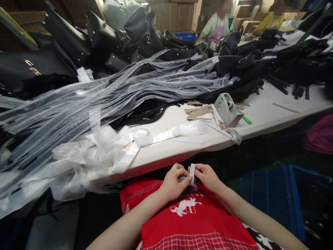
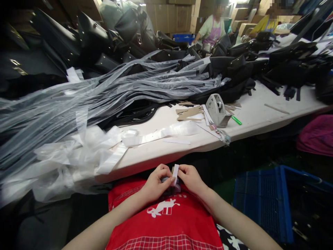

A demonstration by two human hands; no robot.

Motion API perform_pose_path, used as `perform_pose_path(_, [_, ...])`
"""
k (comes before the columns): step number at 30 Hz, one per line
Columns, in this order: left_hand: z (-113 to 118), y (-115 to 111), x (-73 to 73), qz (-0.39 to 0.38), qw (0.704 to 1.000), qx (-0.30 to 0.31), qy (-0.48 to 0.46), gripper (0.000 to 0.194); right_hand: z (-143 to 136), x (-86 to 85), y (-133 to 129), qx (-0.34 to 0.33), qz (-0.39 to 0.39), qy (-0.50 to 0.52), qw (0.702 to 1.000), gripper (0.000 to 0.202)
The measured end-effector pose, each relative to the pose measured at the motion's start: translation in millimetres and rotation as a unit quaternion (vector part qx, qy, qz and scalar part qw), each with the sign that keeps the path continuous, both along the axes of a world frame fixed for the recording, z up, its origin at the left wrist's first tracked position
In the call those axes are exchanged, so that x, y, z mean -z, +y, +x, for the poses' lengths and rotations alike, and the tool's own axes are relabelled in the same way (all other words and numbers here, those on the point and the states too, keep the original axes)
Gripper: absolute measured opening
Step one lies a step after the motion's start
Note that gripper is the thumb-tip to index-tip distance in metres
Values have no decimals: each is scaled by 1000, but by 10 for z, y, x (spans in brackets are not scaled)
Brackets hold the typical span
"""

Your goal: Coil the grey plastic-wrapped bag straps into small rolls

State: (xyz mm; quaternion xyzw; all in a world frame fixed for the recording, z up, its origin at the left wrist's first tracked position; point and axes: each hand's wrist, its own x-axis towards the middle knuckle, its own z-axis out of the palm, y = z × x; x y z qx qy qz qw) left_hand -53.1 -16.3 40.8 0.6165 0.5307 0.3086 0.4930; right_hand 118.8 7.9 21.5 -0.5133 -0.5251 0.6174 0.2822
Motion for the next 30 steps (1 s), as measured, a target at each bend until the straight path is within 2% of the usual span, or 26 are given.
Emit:
perform_pose_path(3, [18,13,18,-92,995,-1,-29,13,38,-32,25,-5,56,-35,998,30])
perform_pose_path(6, [54,30,40,-130,991,-9,-34,9,123,-41,80,-52,4,-7,999,31])
perform_pose_path(9, [86,40,71,-100,995,-24,-14,10,219,-60,139,-103,-63,43,992,37])
perform_pose_path(13, [106,41,123,-69,997,-30,-13,23,271,-74,171,-128,-51,19,990,31])
perform_pose_path(18, [96,27,109,-85,995,9,-49,25,272,-35,193,-139,-100,30,985,27])
perform_pose_path(24, [74,28,68,-77,995,52,-22,30,281,50,239,-166,-139,25,976,30])
perform_pose_path(27, [50,54,69,-62,995,72,12,26,247,55,204,-158,-86,-9,984,24])
perform_pose_path(28, [34,70,68,-74,993,86,23,23,235,36,182,-150,-45,-40,987,21])
perform_pose_path(30, [-8,117,65,-148,981,123,9,24,223,-32,134,-143,71,-114,981,14])
